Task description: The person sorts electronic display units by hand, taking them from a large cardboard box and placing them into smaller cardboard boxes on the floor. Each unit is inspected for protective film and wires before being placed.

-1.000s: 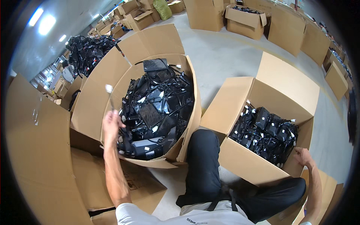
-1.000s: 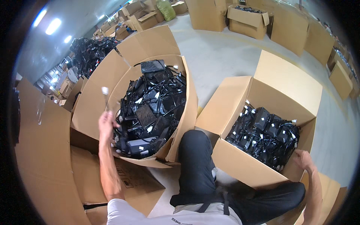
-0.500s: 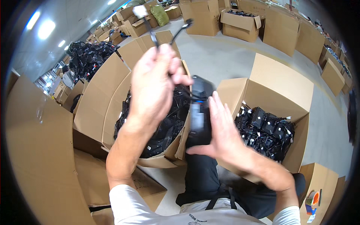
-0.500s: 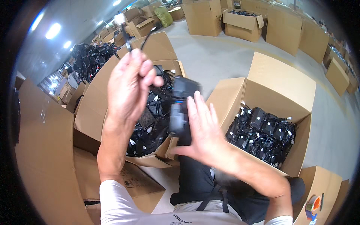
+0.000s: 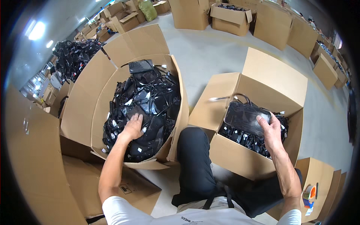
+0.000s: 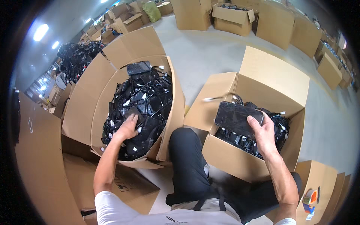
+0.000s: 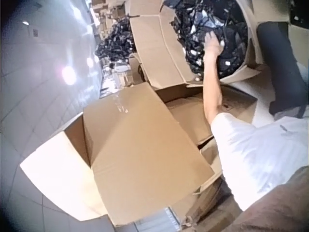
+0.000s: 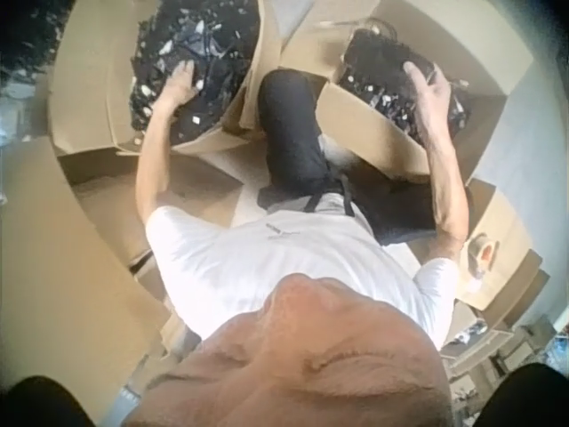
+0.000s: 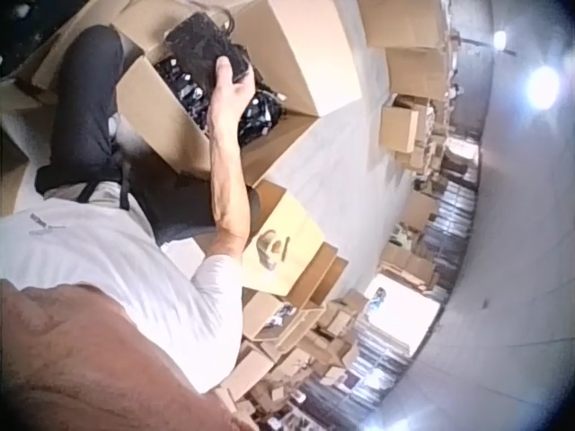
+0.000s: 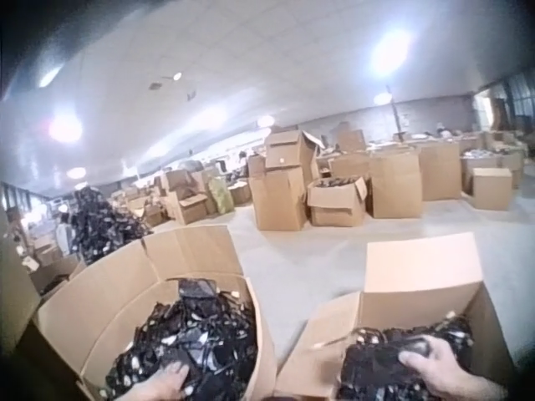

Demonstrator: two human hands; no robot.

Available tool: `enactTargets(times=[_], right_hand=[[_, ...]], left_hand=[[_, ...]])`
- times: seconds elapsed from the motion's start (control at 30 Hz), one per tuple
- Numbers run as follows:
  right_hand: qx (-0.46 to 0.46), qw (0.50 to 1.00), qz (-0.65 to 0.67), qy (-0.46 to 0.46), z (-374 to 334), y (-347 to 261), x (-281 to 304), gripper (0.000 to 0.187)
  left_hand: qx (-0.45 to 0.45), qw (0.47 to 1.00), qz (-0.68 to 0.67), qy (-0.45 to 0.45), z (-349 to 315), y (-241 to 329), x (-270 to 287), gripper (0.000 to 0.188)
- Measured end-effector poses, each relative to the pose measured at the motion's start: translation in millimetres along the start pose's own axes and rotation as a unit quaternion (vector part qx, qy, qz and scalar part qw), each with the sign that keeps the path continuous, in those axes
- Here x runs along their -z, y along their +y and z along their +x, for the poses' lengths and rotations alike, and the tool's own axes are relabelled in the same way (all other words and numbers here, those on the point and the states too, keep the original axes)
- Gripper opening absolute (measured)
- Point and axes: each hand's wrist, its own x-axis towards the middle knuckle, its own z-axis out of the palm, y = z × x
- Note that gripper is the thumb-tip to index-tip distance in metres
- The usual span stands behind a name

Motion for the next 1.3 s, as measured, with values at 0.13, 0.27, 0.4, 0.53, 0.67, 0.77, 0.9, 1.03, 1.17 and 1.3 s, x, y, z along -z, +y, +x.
enactTargets(times=[0.13,0.27,0.4,0.53,0.67,0.77,0.9,1.03,1.17,1.3], right_hand=[[-0.069,0.997,0.025,-0.025,0,14,-1,0.032],[-0.049,0.998,0.016,-0.038,1,6,-12,0.042],[-0.008,0.996,-0.018,-0.083,2,-12,-4,0.050],[0.042,0.995,-0.067,-0.057,18,-39,3,0.049],[0.114,0.987,-0.053,-0.097,26,-60,-4,0.037],[0.134,0.969,-0.078,-0.193,12,-79,-28,0.034],[0.122,0.971,-0.098,-0.182,4,-85,-6,0.027],[0.021,0.983,0.089,-0.161,-10,-73,50,0.062],[0.214,0.974,0.032,-0.065,-62,-55,59,0.089],[0.300,0.914,-0.150,0.227,-81,-24,37,0.084]], left_hand=[[0.021,0.994,-0.022,0.107,21,-2,-7,0.054],[0.165,0.931,-0.181,0.271,23,-44,36,0.040],[0.092,0.698,-0.612,0.360,3,-52,105,0.037],[-0.071,0.619,-0.743,0.243,-24,37,188,0.033],[-0.221,0.678,-0.693,0.109,-31,147,213,0.041],[-0.322,0.711,-0.621,0.075,-17,217,207,0.042],[-0.395,0.688,-0.609,-0.016,8,284,201,0.038],[-0.331,0.630,-0.699,-0.068,5,320,179,0.030],[-0.234,0.412,-0.880,0.039,16,348,148,0.040],[-0.165,0.423,-0.884,0.115,-2,411,131,0.045]])
